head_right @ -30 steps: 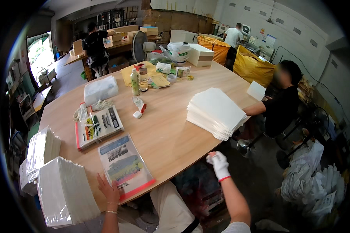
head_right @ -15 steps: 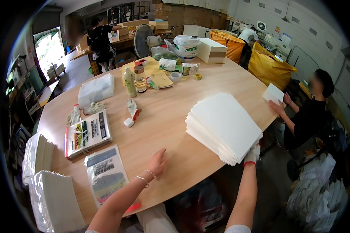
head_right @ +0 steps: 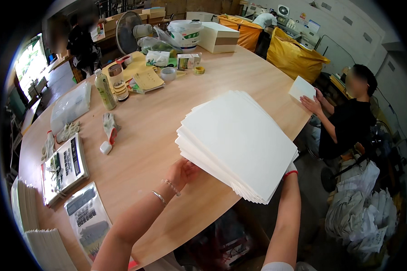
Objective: The person sits at a table and repeatedly places white book covers into clear plastic sleeves. They pick up a cover, slide it into a sleeve, and set the sleeved item onto a stack on the table.
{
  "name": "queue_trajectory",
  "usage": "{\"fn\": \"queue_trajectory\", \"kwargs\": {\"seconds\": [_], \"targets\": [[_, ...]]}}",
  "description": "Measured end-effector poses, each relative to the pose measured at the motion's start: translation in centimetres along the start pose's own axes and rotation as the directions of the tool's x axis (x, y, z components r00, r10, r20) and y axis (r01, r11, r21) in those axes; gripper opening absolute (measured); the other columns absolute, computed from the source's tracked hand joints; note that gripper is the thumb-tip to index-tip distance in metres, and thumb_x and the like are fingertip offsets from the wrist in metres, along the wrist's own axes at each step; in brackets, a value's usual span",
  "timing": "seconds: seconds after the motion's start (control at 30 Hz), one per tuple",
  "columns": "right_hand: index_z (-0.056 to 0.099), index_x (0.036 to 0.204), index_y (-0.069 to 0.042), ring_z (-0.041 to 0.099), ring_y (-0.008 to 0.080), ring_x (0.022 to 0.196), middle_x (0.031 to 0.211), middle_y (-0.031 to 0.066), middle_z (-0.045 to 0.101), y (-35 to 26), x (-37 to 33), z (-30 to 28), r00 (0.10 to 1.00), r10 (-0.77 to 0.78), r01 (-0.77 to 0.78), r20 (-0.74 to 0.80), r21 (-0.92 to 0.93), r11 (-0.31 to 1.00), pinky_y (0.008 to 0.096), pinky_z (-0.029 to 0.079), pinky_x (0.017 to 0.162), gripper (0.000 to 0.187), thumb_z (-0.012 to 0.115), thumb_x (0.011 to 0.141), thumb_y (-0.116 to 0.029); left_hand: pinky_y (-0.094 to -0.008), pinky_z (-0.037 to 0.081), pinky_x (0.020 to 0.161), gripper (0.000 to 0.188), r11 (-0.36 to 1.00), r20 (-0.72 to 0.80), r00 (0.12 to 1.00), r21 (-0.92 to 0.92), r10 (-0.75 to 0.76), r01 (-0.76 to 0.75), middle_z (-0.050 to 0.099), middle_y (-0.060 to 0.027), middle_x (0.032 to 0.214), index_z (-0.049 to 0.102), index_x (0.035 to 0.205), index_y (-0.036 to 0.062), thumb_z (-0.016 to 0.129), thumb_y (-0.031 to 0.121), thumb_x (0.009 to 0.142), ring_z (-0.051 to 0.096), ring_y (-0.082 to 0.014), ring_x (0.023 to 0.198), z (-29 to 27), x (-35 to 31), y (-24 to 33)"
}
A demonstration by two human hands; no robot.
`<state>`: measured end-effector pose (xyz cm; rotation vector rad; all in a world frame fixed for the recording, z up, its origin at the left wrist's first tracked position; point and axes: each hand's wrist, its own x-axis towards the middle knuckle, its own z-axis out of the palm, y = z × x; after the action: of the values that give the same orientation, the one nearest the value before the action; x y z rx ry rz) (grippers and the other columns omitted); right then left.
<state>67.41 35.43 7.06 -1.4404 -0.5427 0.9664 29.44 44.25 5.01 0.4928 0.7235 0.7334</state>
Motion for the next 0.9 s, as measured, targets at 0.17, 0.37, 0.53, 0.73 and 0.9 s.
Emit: {"fn": "queue_trajectory", "kwargs": {"seconds": [0.17,0.37,0.53,0.73,0.9], "targets": [[0.053,0.098,-0.007,0.055,0.0204,0.086,0.093,0.0068,0.057,-1.4,0.2,0.3,0.999,0.029,-0.026,0.026,-0.101,0.995,0.0312,0.045,0.074,0.023,0.042,0.088,-0.024,-0.0348,0.047,0.08,0.027,0.995,0.016,0.995,-0.015,0.103,-0.103,0.055,-0.0064,0.102,0.047,0.111,0.0061,0.041,0.022,0.09,0.056,-0.0219,0.094,0.8,-0.1,-0.2],[0.053,0.097,-0.006,0.055,0.0203,0.087,0.093,0.0068,0.057,-2.6,1.1,0.8,0.998,0.039,-0.03,0.046,-0.191,0.981,0.0311,0.045,0.073,0.023,0.042,0.089,-0.024,-0.0341,0.05,0.076,0.027,0.998,-0.115,0.991,0.002,0.07,-0.07,0.055,-0.0075,0.104,0.046,0.111,0.0041,0.046,0.02,0.089,0.058,-0.0213,0.091,1.7,0.3,1.4],[0.053,0.096,-0.006,0.055,0.0202,0.087,0.093,0.0068,0.057,-2.8,1.4,1.4,0.996,0.054,-0.034,0.078,-0.237,0.971,0.0309,0.045,0.073,0.024,0.042,0.089,-0.025,-0.0342,0.051,0.076,0.026,0.99,-0.066,0.996,0.129,0.062,-0.054,0.057,-0.0082,0.1,0.046,0.111,0.0038,0.045,0.018,0.09,0.059,-0.0196,0.088,1.0,0.6,2.0],[0.054,0.095,-0.005,0.055,0.0201,0.087,0.093,0.0068,0.058,-1.5,0.2,2.2,0.993,0.087,-0.065,0.074,-0.26,0.963,0.0308,0.045,0.073,0.024,0.042,0.089,-0.025,-0.0336,0.054,0.07,0.028,0.984,-0.125,0.984,0.144,0.126,-0.108,0.06,-0.0097,0.097,0.045,0.113,0.003,0.049,0.01,0.087,0.062,-0.0207,0.083,1.3,0.9,1.8],[0.054,0.094,-0.005,0.056,0.02,0.087,0.093,0.0068,0.058,-1.1,-0.4,2.4,0.992,0.094,-0.072,0.079,-0.238,0.968,0.0306,0.045,0.073,0.025,0.041,0.09,-0.026,-0.0335,0.055,0.069,0.035,0.98,-0.162,0.974,0.147,0.157,-0.133,0.06,-0.0109,0.096,0.042,0.118,0.0038,0.051,0.005,0.084,0.063,-0.0221,0.082,1.3,0.5,2.0]]}}
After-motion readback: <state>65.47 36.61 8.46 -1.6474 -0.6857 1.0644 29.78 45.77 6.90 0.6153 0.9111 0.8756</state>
